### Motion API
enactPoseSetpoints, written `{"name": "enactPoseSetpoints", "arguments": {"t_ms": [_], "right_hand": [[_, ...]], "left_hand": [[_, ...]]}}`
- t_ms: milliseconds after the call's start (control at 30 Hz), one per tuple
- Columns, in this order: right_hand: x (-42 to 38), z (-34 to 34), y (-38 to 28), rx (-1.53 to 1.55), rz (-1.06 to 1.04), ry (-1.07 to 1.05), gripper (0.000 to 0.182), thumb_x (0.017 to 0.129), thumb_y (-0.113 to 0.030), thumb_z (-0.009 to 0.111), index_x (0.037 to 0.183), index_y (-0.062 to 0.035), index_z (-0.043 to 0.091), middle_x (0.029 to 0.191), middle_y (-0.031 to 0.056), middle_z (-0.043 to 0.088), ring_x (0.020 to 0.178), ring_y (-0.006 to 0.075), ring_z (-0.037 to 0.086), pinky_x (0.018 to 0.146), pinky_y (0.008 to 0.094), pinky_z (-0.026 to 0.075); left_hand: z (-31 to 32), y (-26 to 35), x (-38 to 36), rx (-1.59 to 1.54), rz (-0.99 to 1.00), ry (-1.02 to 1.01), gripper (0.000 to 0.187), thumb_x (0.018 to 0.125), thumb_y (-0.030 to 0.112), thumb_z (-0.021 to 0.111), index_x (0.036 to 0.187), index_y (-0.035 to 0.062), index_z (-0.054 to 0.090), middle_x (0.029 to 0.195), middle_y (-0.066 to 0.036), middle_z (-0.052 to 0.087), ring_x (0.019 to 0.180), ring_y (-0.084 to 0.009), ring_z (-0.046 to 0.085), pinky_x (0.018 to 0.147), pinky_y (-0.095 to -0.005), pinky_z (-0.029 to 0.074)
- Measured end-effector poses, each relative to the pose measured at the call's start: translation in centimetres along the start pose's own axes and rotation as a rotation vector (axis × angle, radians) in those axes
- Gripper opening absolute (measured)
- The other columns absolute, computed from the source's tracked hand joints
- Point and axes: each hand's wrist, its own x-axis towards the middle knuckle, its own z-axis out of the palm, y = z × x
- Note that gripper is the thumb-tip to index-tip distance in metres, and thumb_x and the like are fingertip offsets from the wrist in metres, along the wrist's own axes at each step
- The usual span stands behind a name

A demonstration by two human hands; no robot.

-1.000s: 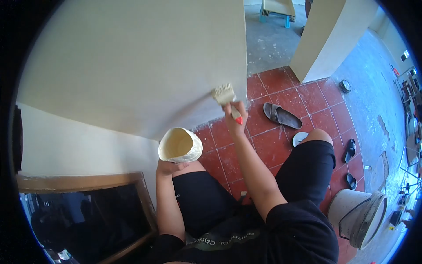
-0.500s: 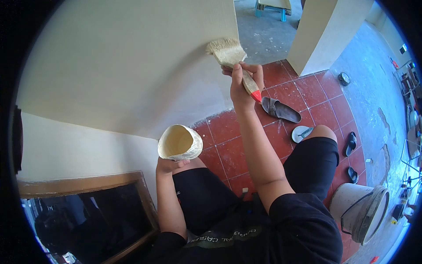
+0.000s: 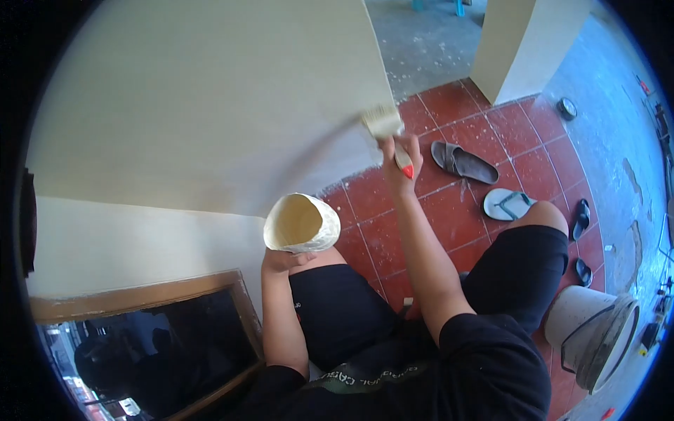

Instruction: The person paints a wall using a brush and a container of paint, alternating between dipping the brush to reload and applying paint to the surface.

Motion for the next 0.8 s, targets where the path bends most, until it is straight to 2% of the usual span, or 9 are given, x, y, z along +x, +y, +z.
{"name": "enactPoseSetpoints", "arguments": {"t_ms": [67,100,233,400,500,567,667,733,800], "right_hand": [[2.1,1.7,-3.9,0.222,-0.136,0.001,0.016,0.090,-0.008,0.060,0.096,0.0005,0.047,0.085,0.0146,0.063,0.076,0.0170,0.065,0.065,0.0292,0.054],[2.8,2.2,-5.7,0.347,-0.171,-0.013,0.018,0.092,-0.009,0.057,0.100,0.0011,0.044,0.095,0.0177,0.059,0.082,0.0194,0.063,0.070,0.0324,0.056],[3.4,2.0,-3.2,0.137,-0.111,-0.164,0.018,0.092,-0.005,0.054,0.104,0.0004,0.041,0.097,0.0153,0.056,0.093,0.0244,0.063,0.073,0.0346,0.059],[-0.8,-0.8,6.3,0.295,0.118,-0.056,0.017,0.090,-0.004,0.059,0.101,0.0017,0.047,0.093,0.0137,0.061,0.087,0.0181,0.064,0.073,0.0305,0.057],[-3.3,-3.4,11.2,0.248,0.404,0.040,0.016,0.089,-0.008,0.062,0.099,0.0008,0.054,0.089,0.0090,0.062,0.082,0.0137,0.062,0.065,0.0248,0.053],[-5.0,-4.8,14.5,0.202,0.403,0.110,0.015,0.089,-0.010,0.063,0.097,0.0000,0.056,0.087,0.0085,0.063,0.080,0.0124,0.062,0.064,0.0238,0.052],[-5.7,-4.4,14.1,0.163,0.461,0.219,0.015,0.087,-0.013,0.066,0.093,-0.0010,0.059,0.086,0.0080,0.064,0.076,0.0102,0.061,0.063,0.0234,0.049],[-5.7,-4.0,14.0,0.040,0.619,0.249,0.015,0.086,-0.012,0.066,0.094,-0.0009,0.059,0.086,0.0076,0.064,0.075,0.0105,0.061,0.065,0.0239,0.050],[-4.4,-2.5,14.7,-0.027,0.538,0.278,0.015,0.085,-0.011,0.066,0.093,0.0000,0.059,0.084,0.0081,0.064,0.075,0.0119,0.062,0.066,0.0239,0.051]], "left_hand": [[-0.2,-0.8,0.2,0.116,0.118,0.010,0.086,0.057,0.017,0.088,0.131,0.0019,0.046,0.121,-0.008,0.058,0.112,-0.0196,0.056,0.094,-0.0356,0.045],[-0.1,-0.7,-0.3,0.098,0.071,0.053,0.088,0.057,0.019,0.088,0.131,0.0008,0.045,0.122,-0.010,0.058,0.114,-0.0208,0.055,0.095,-0.0359,0.044],[0.5,-1.2,-0.2,0.016,0.130,0.013,0.097,0.053,0.021,0.091,0.134,-0.0021,0.042,0.126,-0.012,0.056,0.117,-0.0227,0.054,0.097,-0.0369,0.043],[2.3,0.4,0.2,0.025,0.194,-0.029,0.097,0.053,0.017,0.090,0.134,-0.0036,0.042,0.128,-0.015,0.053,0.117,-0.0253,0.053,0.097,-0.0381,0.044],[2.9,0.6,0.3,0.011,0.204,-0.079,0.094,0.052,0.012,0.088,0.133,-0.0042,0.042,0.129,-0.018,0.052,0.118,-0.0277,0.053,0.096,-0.0390,0.045],[2.9,0.4,0.2,0.046,0.276,-0.066,0.093,0.052,0.011,0.087,0.132,-0.0037,0.043,0.128,-0.021,0.052,0.118,-0.0294,0.052,0.095,-0.0397,0.046],[3.2,1.6,0.2,0.061,0.177,-0.085,0.093,0.052,0.011,0.087,0.132,-0.0033,0.042,0.126,-0.022,0.053,0.117,-0.0301,0.053,0.094,-0.0397,0.046],[3.3,1.5,0.4,0.059,0.181,-0.086,0.094,0.052,0.012,0.087,0.133,-0.0033,0.042,0.125,-0.022,0.053,0.117,-0.0305,0.053,0.094,-0.0396,0.046],[3.2,1.3,0.7,0.060,0.178,-0.086,0.095,0.052,0.012,0.087,0.133,-0.0033,0.041,0.124,-0.022,0.054,0.116,-0.0309,0.053,0.093,-0.0395,0.046]]}}
